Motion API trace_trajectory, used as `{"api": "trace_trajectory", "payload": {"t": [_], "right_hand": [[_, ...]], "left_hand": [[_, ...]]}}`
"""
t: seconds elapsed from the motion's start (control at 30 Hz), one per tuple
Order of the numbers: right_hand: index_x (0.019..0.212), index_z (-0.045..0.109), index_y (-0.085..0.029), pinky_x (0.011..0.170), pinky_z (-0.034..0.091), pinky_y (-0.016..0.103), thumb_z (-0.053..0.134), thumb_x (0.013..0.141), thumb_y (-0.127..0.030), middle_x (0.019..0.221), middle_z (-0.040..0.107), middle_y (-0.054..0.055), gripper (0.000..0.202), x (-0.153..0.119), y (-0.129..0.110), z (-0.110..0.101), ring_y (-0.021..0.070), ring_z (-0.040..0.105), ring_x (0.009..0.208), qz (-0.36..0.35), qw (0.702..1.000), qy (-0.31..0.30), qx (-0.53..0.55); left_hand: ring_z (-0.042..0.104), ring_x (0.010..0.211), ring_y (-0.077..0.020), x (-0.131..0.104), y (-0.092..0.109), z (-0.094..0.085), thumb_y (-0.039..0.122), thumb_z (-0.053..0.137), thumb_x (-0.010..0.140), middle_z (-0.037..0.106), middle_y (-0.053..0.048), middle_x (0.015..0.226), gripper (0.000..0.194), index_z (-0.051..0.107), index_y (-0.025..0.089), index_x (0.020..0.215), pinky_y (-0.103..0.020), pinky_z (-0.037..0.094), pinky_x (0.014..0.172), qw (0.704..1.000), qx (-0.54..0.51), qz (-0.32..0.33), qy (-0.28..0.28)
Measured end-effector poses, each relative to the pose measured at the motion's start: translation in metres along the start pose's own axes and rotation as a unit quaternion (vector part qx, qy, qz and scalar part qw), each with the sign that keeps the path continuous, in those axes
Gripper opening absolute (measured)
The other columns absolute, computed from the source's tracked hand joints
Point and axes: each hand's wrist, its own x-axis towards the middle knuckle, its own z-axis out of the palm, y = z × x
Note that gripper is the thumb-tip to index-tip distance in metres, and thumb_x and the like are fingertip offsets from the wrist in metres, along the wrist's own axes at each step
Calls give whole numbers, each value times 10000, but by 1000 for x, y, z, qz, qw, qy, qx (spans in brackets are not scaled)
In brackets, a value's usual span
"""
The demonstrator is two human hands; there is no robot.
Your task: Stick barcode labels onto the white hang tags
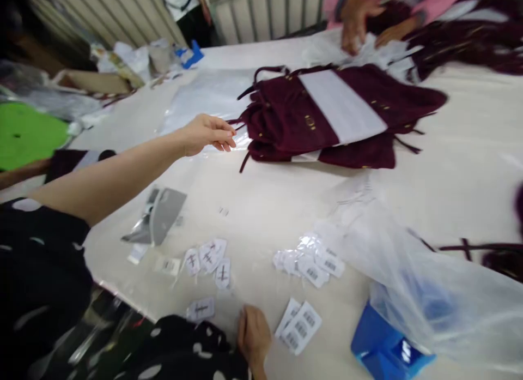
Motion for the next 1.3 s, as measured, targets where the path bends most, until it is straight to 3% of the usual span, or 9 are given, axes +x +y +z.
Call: {"api": "trace_trajectory", "payload": {"t": [0.1,0.17,0.3,0.4,0.5,0.67,0.87,1.1,1.3], "right_hand": [[912,612,-247,766,486,311,364,896,-338,861,662,45,265,1,7,24,190,626,814,-4,999,-32,-11],[916,613,-224,776,472,305,359,888,-347,865,666,56,284,3,8,25,202,628,818,3,1000,-14,-15],[908,612,-164,724,465,277,392,863,-401,804,649,70,326,5,5,14,181,616,757,14,999,18,-24],[904,604,-148,701,460,262,398,858,-422,788,635,65,345,6,1,11,165,604,735,31,999,6,-30],[909,596,-146,702,451,256,396,853,-447,800,629,61,366,7,0,12,160,596,736,53,998,1,-38],[911,593,-157,692,445,253,406,837,-479,806,630,49,380,6,3,15,160,592,723,76,995,4,-65],[877,607,-180,646,447,267,437,795,-532,757,636,40,400,6,4,19,171,583,656,102,992,29,-63],[788,620,-187,638,437,286,547,704,-546,696,638,20,377,11,-10,8,189,571,657,188,980,7,60],[622,576,-180,499,331,235,672,637,-433,499,472,-47,271,41,-61,-5,108,404,504,277,920,24,276]], "left_hand": [[592,513,-141,-55,-83,-60,43,636,616,628,-47,584,111,620,113,700,-211,428,466,994,87,-56,24],[585,510,-138,-96,-140,-85,93,636,608,635,-38,591,78,625,142,668,-219,434,480,983,151,-98,25],[579,504,-156,-162,-230,-103,168,627,600,615,-15,548,41,610,168,638,-242,437,496,974,185,-121,57],[605,624,-189,-184,-262,-98,196,603,628,642,-26,639,66,613,189,693,-285,467,615,966,220,-106,87],[593,827,-206,-169,-267,-84,208,548,704,650,-51,858,159,617,204,848,-323,443,812,960,259,-67,88],[495,1071,-207,-92,-246,-57,222,584,726,473,-57,1225,426,512,242,1146,-322,358,964,949,314,0,16],[374,1185,-293,-31,-237,-47,80,746,522,447,-86,1210,523,575,190,1004,-434,318,986,932,355,-32,-69],[568,895,-170,-37,-243,-53,306,514,846,574,-60,1037,251,552,139,1029,-369,488,766,960,240,-107,-96],[566,579,-93,-83,-240,-63,260,644,705,615,-43,732,212,558,95,807,-183,372,461,990,0,-120,-70]]}}
